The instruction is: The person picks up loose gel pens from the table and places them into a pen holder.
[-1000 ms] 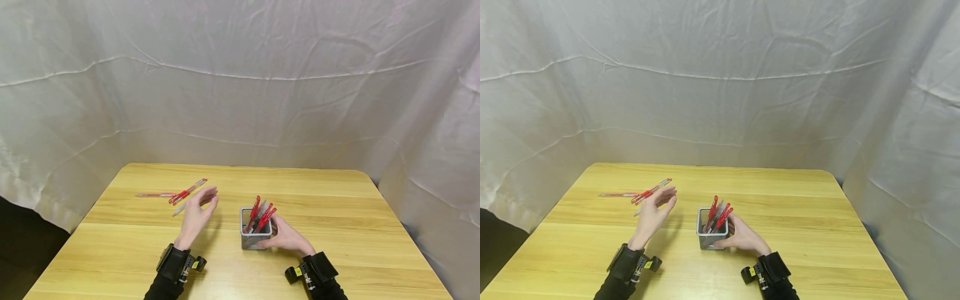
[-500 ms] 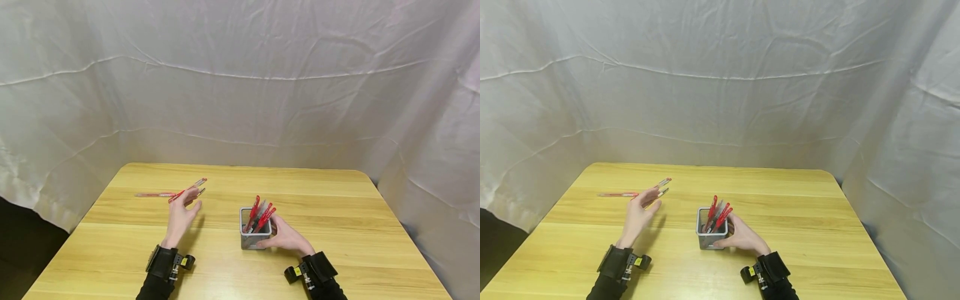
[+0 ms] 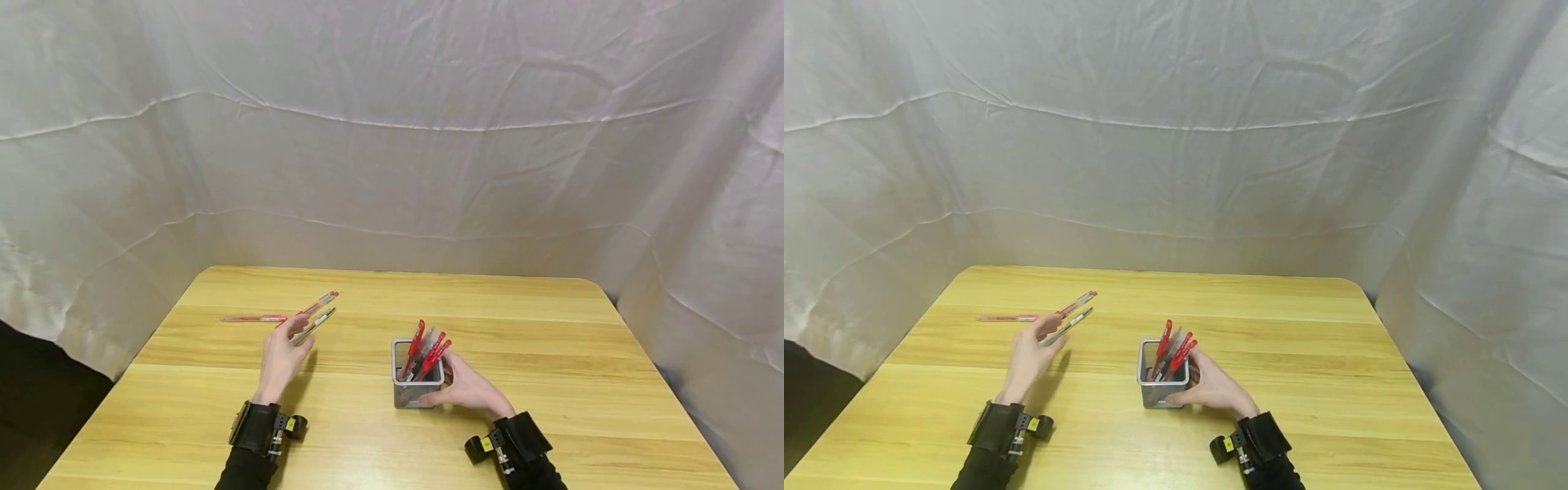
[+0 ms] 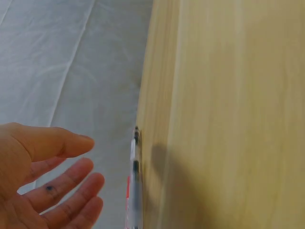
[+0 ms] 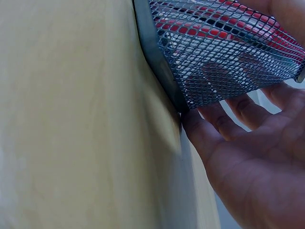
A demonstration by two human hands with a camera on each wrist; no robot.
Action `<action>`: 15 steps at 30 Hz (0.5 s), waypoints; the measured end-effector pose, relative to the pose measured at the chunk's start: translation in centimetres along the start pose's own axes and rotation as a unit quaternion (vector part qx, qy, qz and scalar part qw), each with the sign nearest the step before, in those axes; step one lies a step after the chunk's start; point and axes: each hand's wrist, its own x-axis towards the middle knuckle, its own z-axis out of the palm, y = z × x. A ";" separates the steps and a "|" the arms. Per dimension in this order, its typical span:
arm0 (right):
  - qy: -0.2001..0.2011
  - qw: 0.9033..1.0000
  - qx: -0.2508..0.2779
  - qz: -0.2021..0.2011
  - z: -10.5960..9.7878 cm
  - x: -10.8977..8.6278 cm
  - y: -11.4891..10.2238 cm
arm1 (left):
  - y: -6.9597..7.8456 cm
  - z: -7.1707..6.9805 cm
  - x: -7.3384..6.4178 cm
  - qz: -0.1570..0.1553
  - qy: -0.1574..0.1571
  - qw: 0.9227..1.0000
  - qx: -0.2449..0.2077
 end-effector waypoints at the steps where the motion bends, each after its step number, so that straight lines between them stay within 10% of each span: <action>1: 0.000 1.000 -0.002 -0.001 0.0 0.0 0.0 | -0.1 -0.1 0.0 -0.001 -0.001 1.000 0.007; 15: 0.007 1.000 -0.027 -0.011 0.0 -0.1 -0.1 | -1.6 -1.3 -0.3 -0.035 -0.055 0.997 0.045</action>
